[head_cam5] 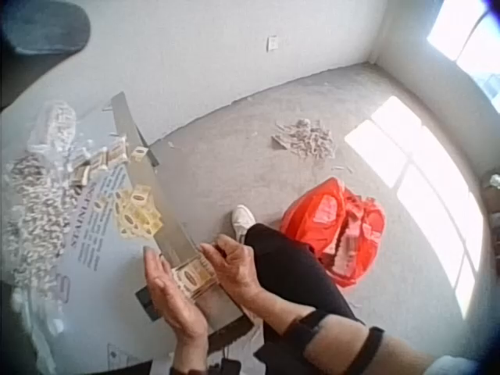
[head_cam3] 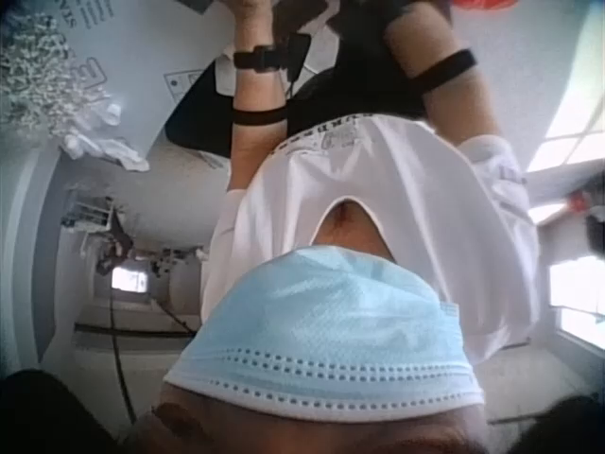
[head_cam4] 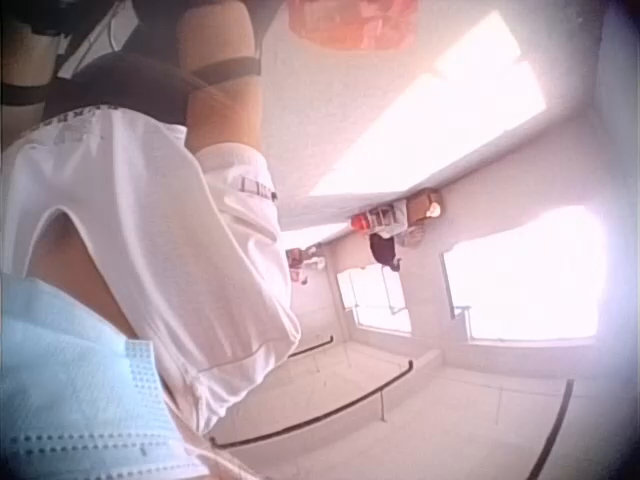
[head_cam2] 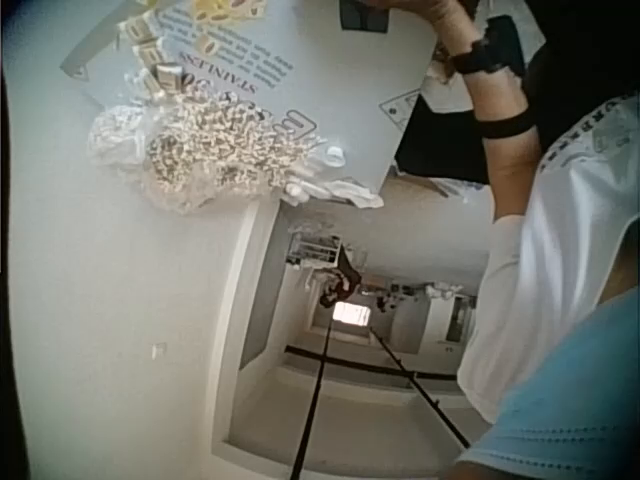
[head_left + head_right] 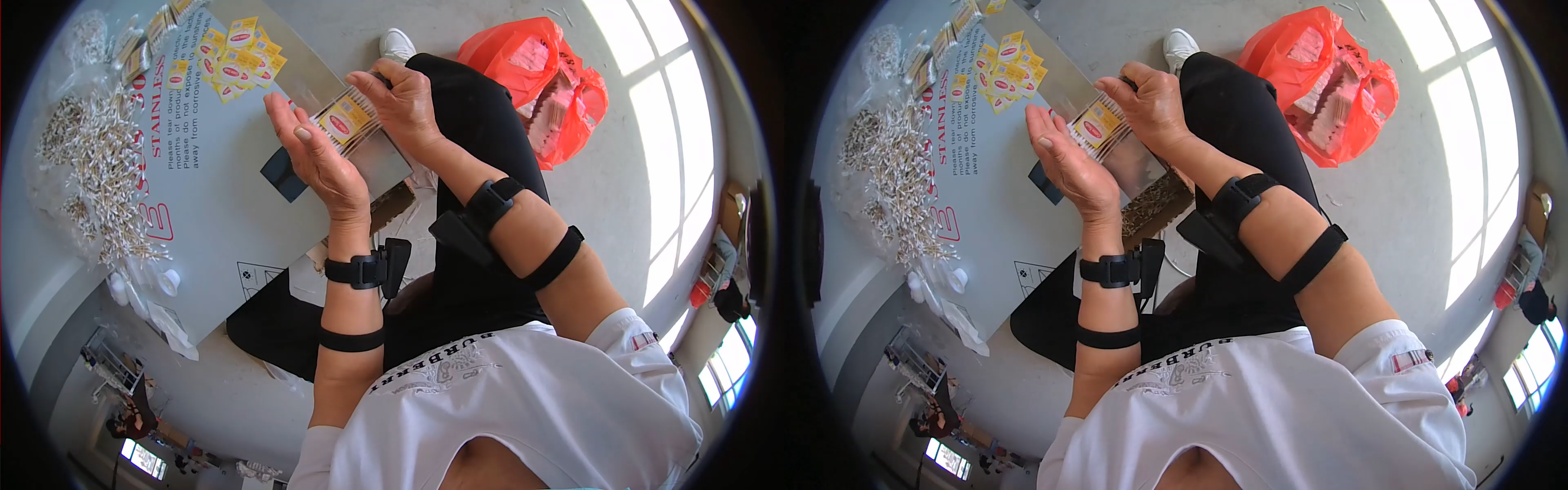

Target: The recorder takes cotton swabs and packages them into small plastic containers or sleeves at a workstation.

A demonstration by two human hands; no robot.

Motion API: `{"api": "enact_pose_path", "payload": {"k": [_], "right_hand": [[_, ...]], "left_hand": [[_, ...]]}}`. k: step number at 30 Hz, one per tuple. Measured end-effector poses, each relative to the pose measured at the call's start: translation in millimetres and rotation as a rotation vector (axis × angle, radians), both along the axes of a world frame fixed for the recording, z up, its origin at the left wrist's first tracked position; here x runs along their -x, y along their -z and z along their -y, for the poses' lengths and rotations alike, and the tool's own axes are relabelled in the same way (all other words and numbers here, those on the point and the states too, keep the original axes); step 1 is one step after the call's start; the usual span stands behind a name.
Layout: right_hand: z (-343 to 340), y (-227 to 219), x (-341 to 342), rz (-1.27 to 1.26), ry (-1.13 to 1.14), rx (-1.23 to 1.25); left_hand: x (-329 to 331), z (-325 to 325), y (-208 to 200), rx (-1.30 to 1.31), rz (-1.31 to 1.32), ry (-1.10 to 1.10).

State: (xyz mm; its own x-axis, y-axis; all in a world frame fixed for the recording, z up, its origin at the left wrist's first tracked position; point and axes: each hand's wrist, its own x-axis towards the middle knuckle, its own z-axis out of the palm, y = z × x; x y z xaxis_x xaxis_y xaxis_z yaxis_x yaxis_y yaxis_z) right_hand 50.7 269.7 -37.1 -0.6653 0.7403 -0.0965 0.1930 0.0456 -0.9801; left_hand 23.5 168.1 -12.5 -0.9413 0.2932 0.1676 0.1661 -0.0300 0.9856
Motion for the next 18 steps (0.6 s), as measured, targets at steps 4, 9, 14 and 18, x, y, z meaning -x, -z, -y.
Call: {"api": "enact_pose_path", "payload": {"k": [4,9,14,18], "right_hand": [[0.0,1.3,1.0,0.001,-0.007,0.012],[-2.3,7.8,1.4,-0.049,-0.031,0.07],[-1.1,4.2,1.6,-0.07,-0.03,0.123],[-5.0,6.3,1.1,-0.026,-0.017,0.137]], "left_hand": [[2.3,2.6,3.3,-0.029,-0.017,0.034],[0.9,-1.8,1.1,-0.264,0.143,-0.093],[2.3,-0.2,0.7,-0.284,0.151,-0.091],[1.7,5.8,-1.4,-0.386,0.188,-0.067]]}}
